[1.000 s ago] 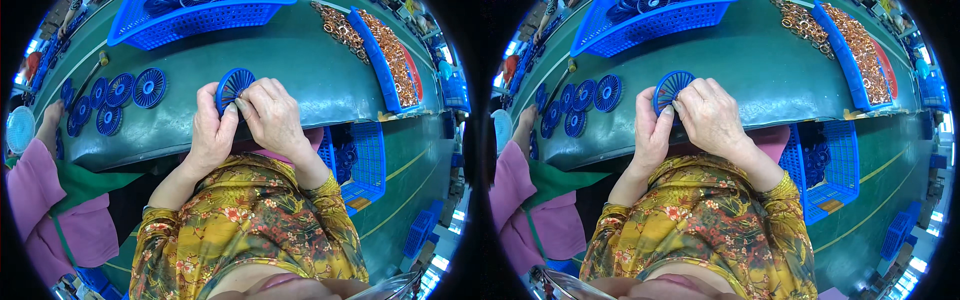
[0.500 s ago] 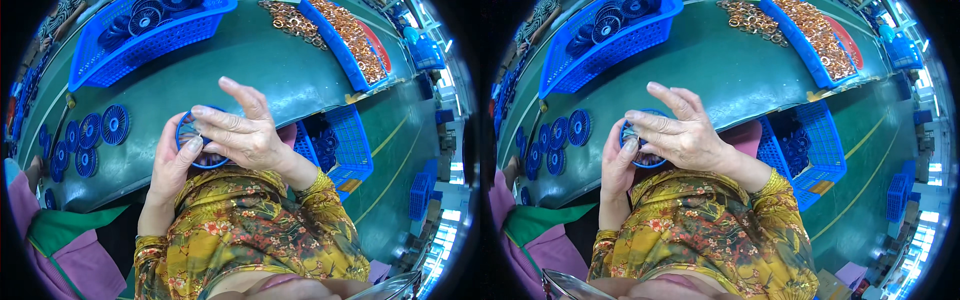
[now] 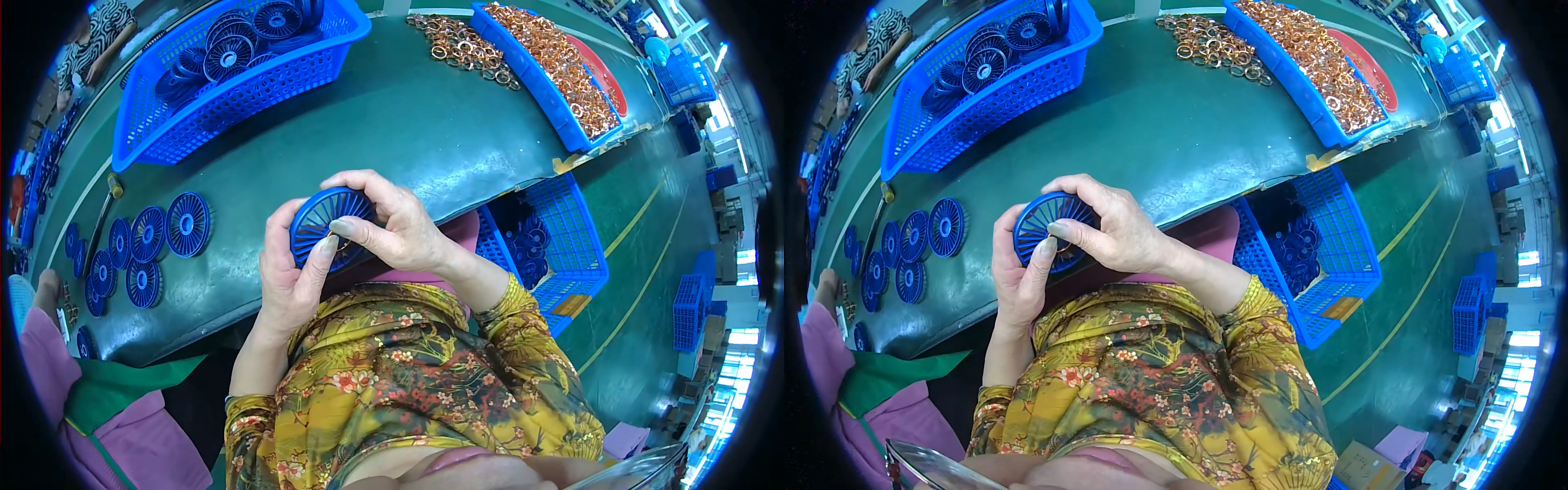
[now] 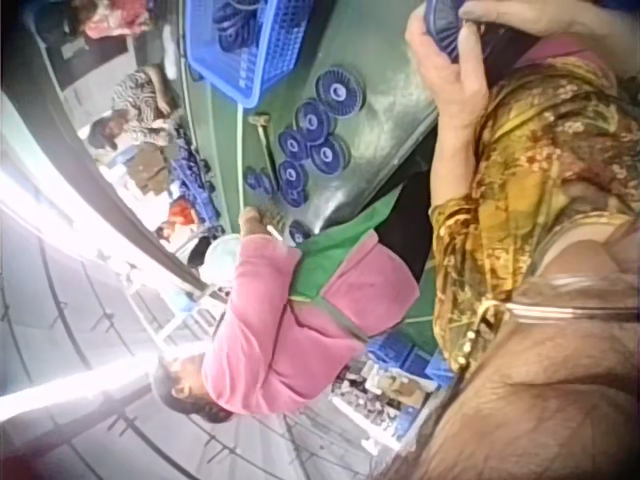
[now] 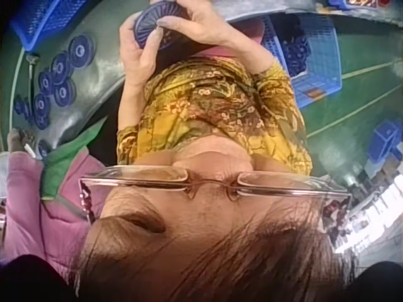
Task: The person assembles fan components by picking up plastic wheel frames from a basket and metal rings from a tray, inserting and pressing a metal ring into the center of each wheel frame by hand, and setting the assembled parts on the table.
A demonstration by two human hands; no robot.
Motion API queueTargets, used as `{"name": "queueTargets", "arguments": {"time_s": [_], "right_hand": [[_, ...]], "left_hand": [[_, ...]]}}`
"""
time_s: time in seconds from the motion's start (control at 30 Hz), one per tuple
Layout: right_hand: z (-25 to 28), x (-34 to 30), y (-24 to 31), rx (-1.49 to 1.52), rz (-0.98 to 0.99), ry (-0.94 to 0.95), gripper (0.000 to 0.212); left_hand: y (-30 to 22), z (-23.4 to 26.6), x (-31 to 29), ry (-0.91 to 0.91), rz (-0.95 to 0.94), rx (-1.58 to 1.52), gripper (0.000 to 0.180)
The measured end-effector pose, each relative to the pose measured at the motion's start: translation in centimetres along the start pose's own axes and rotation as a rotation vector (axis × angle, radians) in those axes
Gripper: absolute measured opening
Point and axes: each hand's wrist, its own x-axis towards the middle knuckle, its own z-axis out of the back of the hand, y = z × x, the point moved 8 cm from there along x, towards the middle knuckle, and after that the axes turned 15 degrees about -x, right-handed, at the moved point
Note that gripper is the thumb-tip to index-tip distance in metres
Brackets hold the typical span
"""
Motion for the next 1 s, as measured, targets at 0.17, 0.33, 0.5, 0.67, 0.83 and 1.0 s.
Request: {"name": "queueTargets", "arguments": {"time_s": [0.17,0.33,0.5,0.67,0.83,1.0], "right_hand": [[0.8,1.1,-0.3,-0.179,0.002,0.016,0.041],[12.3,6.0,-5.3,-0.874,-0.091,-0.353,0.039],[24.5,7.2,-12.2,-1.347,-0.569,-0.479,0.036],[22.6,7.2,-13.2,-1.316,-0.497,-0.342,0.025],[21.6,7.1,-11.7,-1.242,-0.412,-0.408,0.026],[23.7,6.7,-12.9,-1.537,-0.461,-0.494,0.032]], "left_hand": [[-0.2,0.1,0.8,-0.006,-0.021,0.076,0.042],[-2.3,2.4,3.1,-0.074,-0.344,0.868,0.042],[-0.6,8.1,2.8,-0.132,-0.114,1.296,0.041],[0.2,12.4,0.9,-0.163,0.158,1.511,0.045],[-4.6,13.0,2.9,-0.243,-0.192,1.237,0.031],[-8.4,8.4,11.0,-0.058,-0.429,1.074,0.028]]}}
